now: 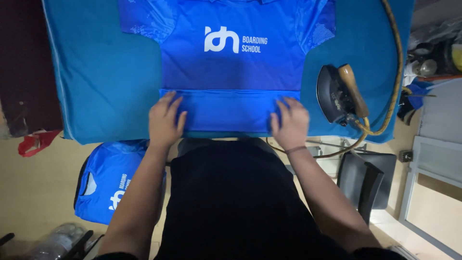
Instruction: Ironing and folding a blue t-shirt on a padded ironing surface.
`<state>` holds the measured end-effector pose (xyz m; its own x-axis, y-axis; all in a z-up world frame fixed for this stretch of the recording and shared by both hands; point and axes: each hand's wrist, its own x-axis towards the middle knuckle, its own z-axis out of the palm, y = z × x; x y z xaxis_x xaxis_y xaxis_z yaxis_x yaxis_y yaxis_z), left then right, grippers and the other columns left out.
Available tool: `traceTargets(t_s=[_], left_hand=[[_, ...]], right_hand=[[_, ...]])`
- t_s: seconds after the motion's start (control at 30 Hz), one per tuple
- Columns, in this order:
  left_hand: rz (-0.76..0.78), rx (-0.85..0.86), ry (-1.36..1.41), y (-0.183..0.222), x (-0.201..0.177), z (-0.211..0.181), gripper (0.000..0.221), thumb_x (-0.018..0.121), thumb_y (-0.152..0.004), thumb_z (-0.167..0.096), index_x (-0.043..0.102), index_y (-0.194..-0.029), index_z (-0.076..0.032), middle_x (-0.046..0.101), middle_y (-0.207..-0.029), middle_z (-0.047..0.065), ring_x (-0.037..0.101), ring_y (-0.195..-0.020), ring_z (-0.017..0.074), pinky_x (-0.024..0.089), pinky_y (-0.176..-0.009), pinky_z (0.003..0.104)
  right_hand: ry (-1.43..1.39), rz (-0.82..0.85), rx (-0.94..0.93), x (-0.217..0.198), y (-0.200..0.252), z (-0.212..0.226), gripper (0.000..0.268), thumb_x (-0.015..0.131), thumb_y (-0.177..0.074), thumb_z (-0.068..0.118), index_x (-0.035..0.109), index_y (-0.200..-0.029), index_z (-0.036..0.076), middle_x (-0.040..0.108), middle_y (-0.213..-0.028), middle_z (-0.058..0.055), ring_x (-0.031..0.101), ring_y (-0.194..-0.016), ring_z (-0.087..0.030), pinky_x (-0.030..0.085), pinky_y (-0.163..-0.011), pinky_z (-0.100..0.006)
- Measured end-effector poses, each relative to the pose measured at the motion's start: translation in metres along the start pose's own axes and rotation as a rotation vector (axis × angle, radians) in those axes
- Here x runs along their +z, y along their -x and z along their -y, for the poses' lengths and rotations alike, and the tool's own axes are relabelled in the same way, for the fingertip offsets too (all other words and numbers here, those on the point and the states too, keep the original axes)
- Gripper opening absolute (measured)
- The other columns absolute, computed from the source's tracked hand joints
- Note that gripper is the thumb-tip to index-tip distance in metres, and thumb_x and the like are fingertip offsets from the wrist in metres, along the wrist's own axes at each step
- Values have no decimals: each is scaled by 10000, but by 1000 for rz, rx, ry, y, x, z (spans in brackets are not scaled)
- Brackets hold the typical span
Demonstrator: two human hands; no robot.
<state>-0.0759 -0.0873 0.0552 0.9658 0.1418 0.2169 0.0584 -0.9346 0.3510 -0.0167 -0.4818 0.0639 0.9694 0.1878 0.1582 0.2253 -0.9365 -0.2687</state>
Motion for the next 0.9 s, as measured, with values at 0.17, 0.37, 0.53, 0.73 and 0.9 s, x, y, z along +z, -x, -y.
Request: traceTargets(t_s=[0.17, 0.37, 0.53, 0.73, 0.9], left_hand=[[334, 108, -191, -19, 29, -3, 776, 565, -988, -549, 360, -1615, -139, 242, -1697, 107, 221, -1567, 300, 149, -1212, 599], [281, 90, -96, -20, 14, -3, 799, 570, -981, -557, 366, -1627, -134, 244, -1708, 162, 184, -1578, 321, 56, -1193, 628], [-121, -197, 106, -3, 12, 38, 473, 645, -1048, -312, 551, -1432, -52, 520, -1473, 188, 481, -1397, 357, 336, -1140, 525], [-150, -241, 126, -12, 31, 62, 172, 649, -1086, -216, 703, -1160, -71, 616, -1151, 148, 573, -1097, 360, 455, -948, 472], [-139, -222, 47, -30, 30, 52, 123, 691, -1053, -216, 717, -1118, -115, 619, -1103, 111, 579, -1078, 332, 406, -902, 493]], right_hand=[[127, 370, 83, 29, -12, -4, 1131, 511, -924, 721, 194, -1551, -166, 105, -1650, -319, 1, -1537, -418, 2, -1172, -659], [263, 168, 17, 2, -15, -47, 1085, 545, -951, 709, 277, -1579, -135, 209, -1679, -302, 116, -1562, -436, 42, -1193, -683], [327, -22, 277, -40, -36, -162, 579, 754, -937, 461, 575, -1247, 6, 536, -1271, -226, 472, -1199, -414, 357, -1055, -562], [-118, 274, 37, -83, -76, -162, 333, 789, -842, 215, 601, -1062, 52, 625, -1176, -214, 633, -1011, -372, 534, -873, -442], [-229, 563, -77, -76, -78, -65, 581, 721, -733, 174, 597, -1285, 41, 697, -1099, -243, 703, -897, -436, 558, -802, -519]])
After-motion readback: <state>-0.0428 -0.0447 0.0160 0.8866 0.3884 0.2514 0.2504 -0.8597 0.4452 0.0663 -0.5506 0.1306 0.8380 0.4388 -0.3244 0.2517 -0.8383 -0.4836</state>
